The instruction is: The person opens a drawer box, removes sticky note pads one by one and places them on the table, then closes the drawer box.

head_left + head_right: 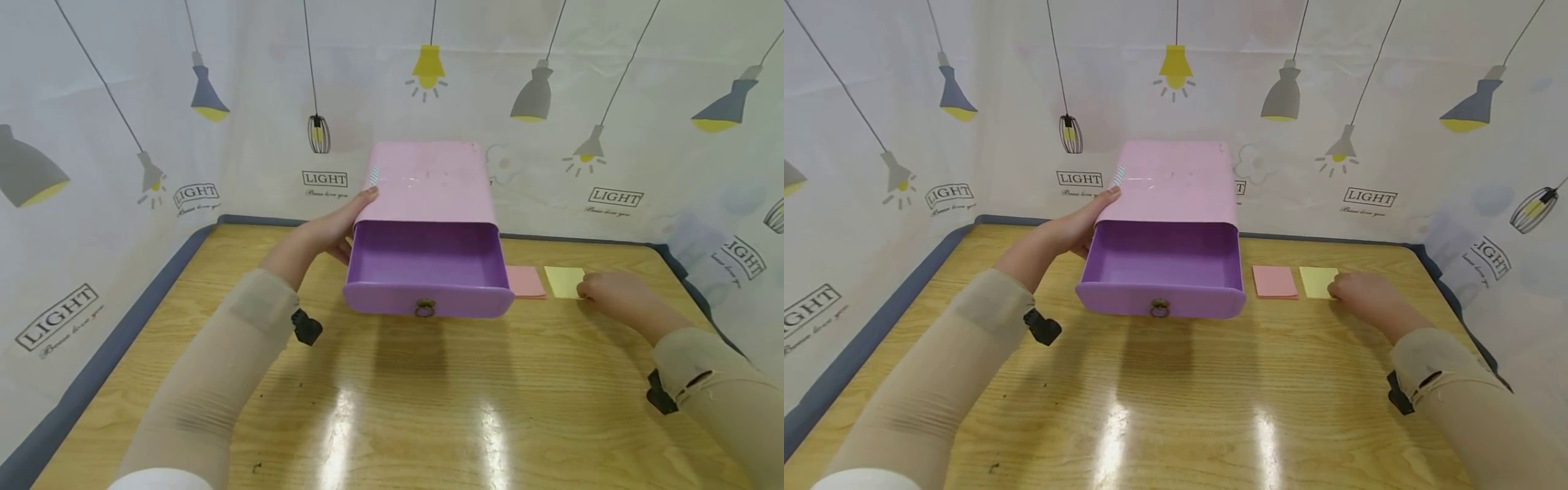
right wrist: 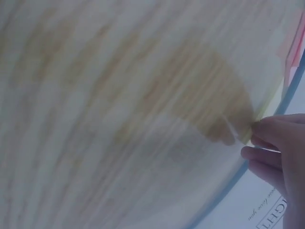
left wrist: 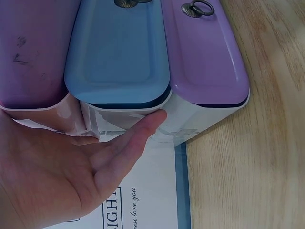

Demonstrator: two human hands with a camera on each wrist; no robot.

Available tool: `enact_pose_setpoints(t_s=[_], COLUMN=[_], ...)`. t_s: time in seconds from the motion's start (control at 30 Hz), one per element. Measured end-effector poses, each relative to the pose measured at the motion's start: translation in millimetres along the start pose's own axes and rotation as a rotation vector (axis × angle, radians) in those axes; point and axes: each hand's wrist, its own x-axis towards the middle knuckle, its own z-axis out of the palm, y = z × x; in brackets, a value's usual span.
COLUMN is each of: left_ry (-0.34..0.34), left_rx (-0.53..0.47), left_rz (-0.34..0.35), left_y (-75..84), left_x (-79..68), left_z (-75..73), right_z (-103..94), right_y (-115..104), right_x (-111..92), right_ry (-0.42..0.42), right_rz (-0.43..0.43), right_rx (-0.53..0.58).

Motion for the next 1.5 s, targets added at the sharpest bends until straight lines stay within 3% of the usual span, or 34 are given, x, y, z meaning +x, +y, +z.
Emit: enact_pose_setpoints(t_s=[0.33,0.5,1.5], left_ry=[0.006,0.003,0.009], left_rx=[-0.010,-0.016,-0.019], left_rz=[0.001,0.001,0.001], left_y=[-0.1,-0.4,-0.5], left_x=[-0.1,-0.1,0.2], left_z=[0.3,1.2,-0.6], right_z=[-13.4,-13.1,-4.7], right_y=[2.1,4.0,7.1], right_x=[12.7,20.0,31.1], right_ry=[-0.144,-0.193,-0.188], right_rz=[0.121,0.131,0.083], right_rx=[0.162,0.219,0.239])
